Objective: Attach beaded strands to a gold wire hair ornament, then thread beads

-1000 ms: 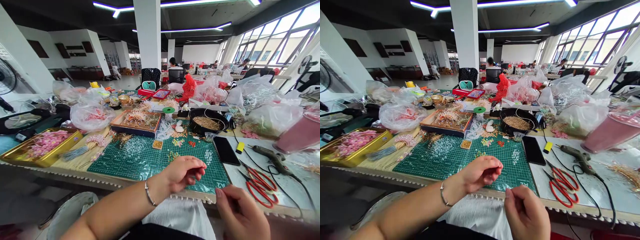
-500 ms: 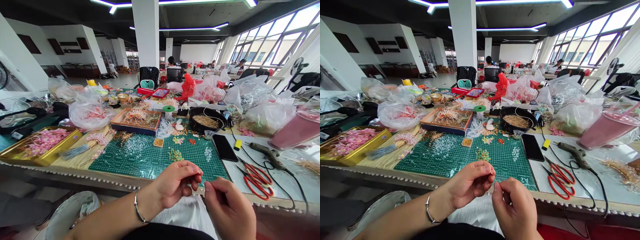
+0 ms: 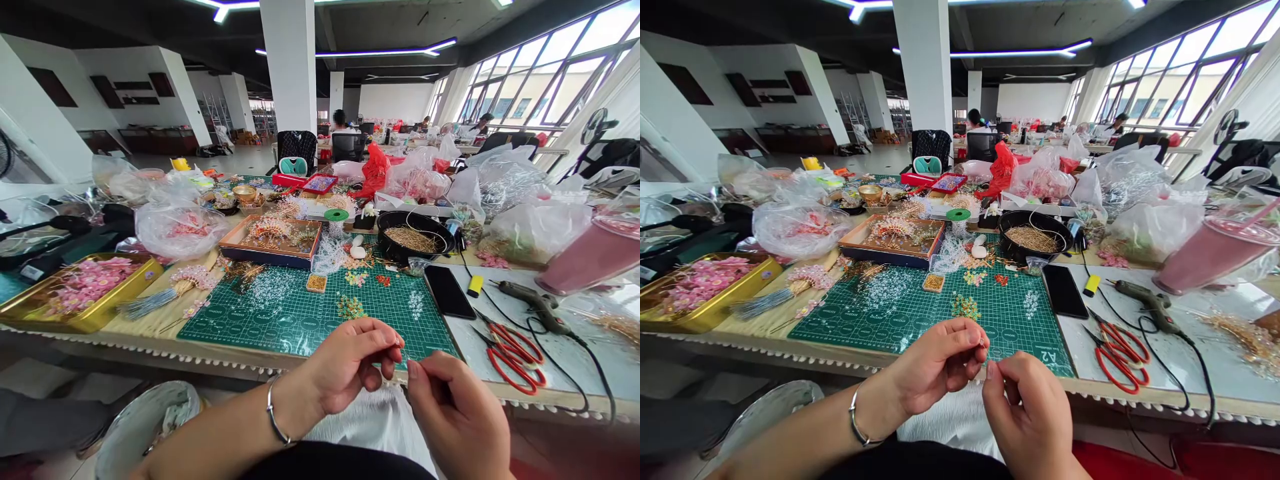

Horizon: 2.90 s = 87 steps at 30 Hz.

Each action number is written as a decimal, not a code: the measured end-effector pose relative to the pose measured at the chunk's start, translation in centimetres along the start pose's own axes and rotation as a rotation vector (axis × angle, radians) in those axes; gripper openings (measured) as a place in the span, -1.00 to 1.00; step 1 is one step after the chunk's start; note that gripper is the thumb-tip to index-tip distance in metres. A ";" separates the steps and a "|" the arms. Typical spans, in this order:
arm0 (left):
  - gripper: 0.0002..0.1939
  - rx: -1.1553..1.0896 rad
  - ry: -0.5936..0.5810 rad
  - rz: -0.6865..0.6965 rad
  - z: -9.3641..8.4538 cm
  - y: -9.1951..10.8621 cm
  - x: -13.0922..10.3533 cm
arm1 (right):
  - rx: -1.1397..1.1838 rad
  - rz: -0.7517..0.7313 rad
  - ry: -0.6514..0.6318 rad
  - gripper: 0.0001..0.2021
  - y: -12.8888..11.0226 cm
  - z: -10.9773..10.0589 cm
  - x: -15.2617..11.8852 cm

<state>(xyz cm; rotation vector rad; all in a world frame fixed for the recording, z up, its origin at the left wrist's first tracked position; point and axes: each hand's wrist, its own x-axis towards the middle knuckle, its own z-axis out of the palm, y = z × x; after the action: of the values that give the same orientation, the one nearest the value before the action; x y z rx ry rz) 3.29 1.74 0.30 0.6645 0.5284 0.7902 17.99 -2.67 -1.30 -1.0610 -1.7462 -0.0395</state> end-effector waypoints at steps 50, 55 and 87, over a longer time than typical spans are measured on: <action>-0.81 0.054 0.019 0.030 -0.3 -0.4 -0.5 | 0.025 0.025 -0.091 -0.82 -0.4 -0.6 0.3; -0.82 0.013 0.020 -0.004 -0.1 -0.2 -0.6 | 0.037 0.028 -0.094 -0.84 -0.5 -0.8 0.2; -0.92 1.483 -0.044 0.935 -2.1 0.8 -1.8 | 0.447 0.523 -0.360 -0.83 0.9 0.0 -1.1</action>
<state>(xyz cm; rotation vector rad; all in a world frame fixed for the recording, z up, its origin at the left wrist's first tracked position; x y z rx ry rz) 0.44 1.47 -0.21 2.4097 0.7264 1.1656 18.62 -2.78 -2.54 -1.1960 -1.6204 0.8741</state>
